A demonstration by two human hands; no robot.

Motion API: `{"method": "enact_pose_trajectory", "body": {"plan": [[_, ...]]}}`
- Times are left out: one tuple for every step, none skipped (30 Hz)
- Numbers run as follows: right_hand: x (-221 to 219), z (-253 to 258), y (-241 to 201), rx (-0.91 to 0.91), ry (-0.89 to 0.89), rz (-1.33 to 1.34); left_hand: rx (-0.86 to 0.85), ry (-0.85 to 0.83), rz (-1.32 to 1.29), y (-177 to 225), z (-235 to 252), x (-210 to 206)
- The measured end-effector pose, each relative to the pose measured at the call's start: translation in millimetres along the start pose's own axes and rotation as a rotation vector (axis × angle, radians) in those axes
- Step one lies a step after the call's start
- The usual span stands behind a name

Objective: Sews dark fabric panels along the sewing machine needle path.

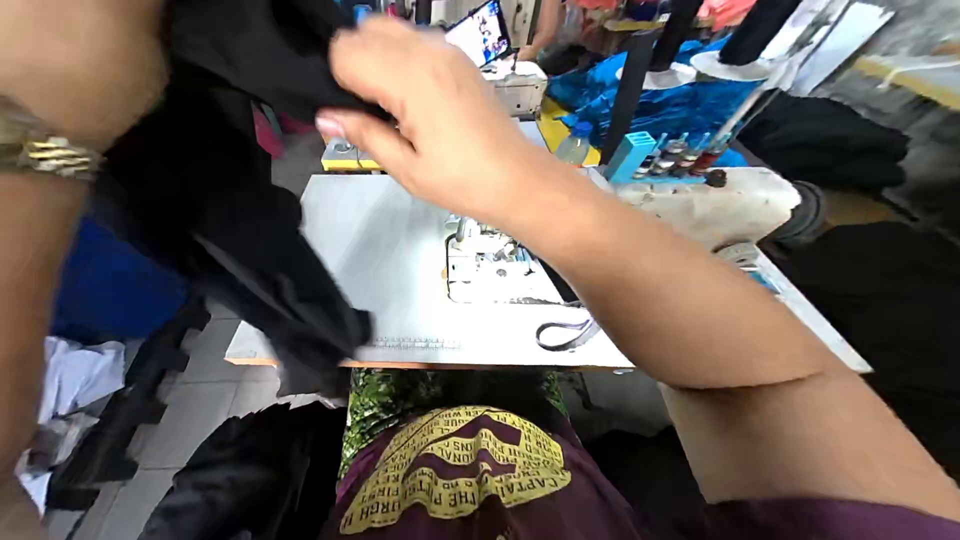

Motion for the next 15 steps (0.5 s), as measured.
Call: {"method": "enact_pose_trajectory", "body": {"plan": [[-11.1, -14.5, 4.6, -0.035, -0.024, -0.004, -0.133, -0.024, 0.063, 40.4, -3.0, 15.9], [-23.8, -33.8, 8.6, -0.066, -0.054, 0.005, -0.216, -0.12, 0.075, 82.1, -6.2, 30.6], [-37.0, -58.5, 12.3, -0.095, -0.086, 0.011, -0.273, -0.258, 0.104, 118.2, -11.6, 32.0], [-51.2, -87.8, 16.6, -0.133, -0.133, 0.021, -0.331, -0.4, 0.121, 149.1, -22.9, 21.1], [-66.0, -121.6, 22.3, -0.194, -0.193, 0.048, -0.41, -0.524, 0.102, 177.3, -40.9, 1.6], [-82.7, -159.4, 29.5, -0.275, -0.269, 0.087, -0.486, -0.655, 0.041, 205.4, -65.0, -22.1], [-102.3, -199.9, 35.8, -0.366, -0.363, 0.137, -0.55, -0.786, -0.052, 232.8, -93.7, -46.0], [-122.5, -240.9, 40.3, -0.453, -0.453, 0.178, -0.591, -0.893, -0.165, 257.8, -121.4, -67.9], [-138.5, -278.2, 41.9, -0.519, -0.5, 0.19, -0.593, -0.949, -0.282, 278.9, -143.0, -86.5], [-148.3, -308.3, 41.1, -0.552, -0.478, 0.18, -0.555, -0.932, -0.381, 295.4, -156.9, -102.3], [-151.8, -330.0, 38.8, -0.564, -0.421, 0.164, -0.483, -0.883, -0.451, 306.8, -164.3, -116.6], [-150.7, -343.8, 36.1, -0.572, -0.37, 0.156, -0.414, -0.8, -0.484, 314.2, -167.3, -128.1], [-147.7, -350.8, 34.2, -0.582, -0.333, 0.17, -0.351, -0.71, -0.493, 317.5, -167.8, -135.4], [-143.9, -352.6, 33.5, -0.589, -0.301, 0.201, -0.287, -0.648, -0.487, 317.2, -166.8, -139.7], [-139.5, -351.1, 34.1, -0.589, -0.264, 0.236, -0.229, -0.61, -0.479, 314.8, -164.9, -141.3]]}}
Point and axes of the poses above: each hand's wrist, its own z-axis towards the middle knuckle, its own x-axis out of the back of the hand, y = z × x, the point moved 10 cm from there along z, towards the middle knuckle, and after that the axes turned 11 degrees about z, right-handed, at the moved point
